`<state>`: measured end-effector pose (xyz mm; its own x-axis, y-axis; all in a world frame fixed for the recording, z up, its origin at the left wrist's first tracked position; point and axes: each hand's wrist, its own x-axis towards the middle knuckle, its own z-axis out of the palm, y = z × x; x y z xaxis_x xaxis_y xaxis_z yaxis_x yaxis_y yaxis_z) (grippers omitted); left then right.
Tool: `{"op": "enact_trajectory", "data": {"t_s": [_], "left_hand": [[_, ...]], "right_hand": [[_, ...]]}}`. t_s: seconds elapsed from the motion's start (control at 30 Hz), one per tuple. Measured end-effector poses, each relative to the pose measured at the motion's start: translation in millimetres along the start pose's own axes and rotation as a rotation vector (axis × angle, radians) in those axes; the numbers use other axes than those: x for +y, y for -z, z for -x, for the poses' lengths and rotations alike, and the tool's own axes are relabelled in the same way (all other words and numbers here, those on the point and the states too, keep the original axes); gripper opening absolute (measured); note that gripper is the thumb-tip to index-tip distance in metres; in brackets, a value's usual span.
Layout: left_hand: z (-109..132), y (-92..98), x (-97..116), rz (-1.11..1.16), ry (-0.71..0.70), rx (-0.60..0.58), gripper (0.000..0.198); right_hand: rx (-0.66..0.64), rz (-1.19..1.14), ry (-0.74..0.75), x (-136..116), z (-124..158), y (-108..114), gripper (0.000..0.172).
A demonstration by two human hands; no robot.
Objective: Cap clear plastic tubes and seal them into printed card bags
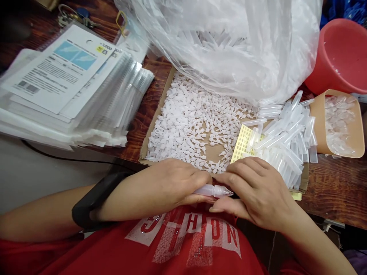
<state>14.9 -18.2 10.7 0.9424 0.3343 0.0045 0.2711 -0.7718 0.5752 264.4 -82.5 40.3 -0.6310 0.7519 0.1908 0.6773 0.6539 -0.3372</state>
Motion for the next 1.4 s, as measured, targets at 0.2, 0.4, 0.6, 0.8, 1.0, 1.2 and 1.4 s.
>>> {"op": "enact_trajectory", "data": {"t_s": [0.2,0.4,0.6,0.8,1.0,1.2,1.4], "left_hand": [[-1.4,-3.7,-0.3,0.009,-0.031,0.020,0.039],[-5.7,-9.3,0.4,0.011,-0.023,0.001,0.036],[-6.2,-8.9,-2.1,0.002,-0.014,0.007,0.040],[-9.0,-7.4,-2.5,-0.030,-0.031,-0.012,0.030],[-17.5,-10.7,-1.6,-0.080,-0.023,-0.040,0.012],[-17.9,-4.5,-11.7,0.259,0.163,-0.093,0.036],[-16.0,10.6,-13.9,0.915,0.344,-0.151,0.042]], "right_hand": [[-0.063,0.050,0.049,0.5,1.9,0.6,0.033],[-0.086,0.082,0.078,0.0,-0.7,-1.5,0.031],[-0.098,0.057,0.068,1.8,-0.4,-1.1,0.030],[-0.050,0.238,0.203,6.6,1.7,-1.6,0.014],[-0.102,0.043,0.042,-1.9,-8.6,-11.5,0.048],[0.017,0.077,-0.407,49.0,21.8,41.5,0.057],[-0.119,0.575,-1.183,188.8,100.6,89.5,0.032]]}}
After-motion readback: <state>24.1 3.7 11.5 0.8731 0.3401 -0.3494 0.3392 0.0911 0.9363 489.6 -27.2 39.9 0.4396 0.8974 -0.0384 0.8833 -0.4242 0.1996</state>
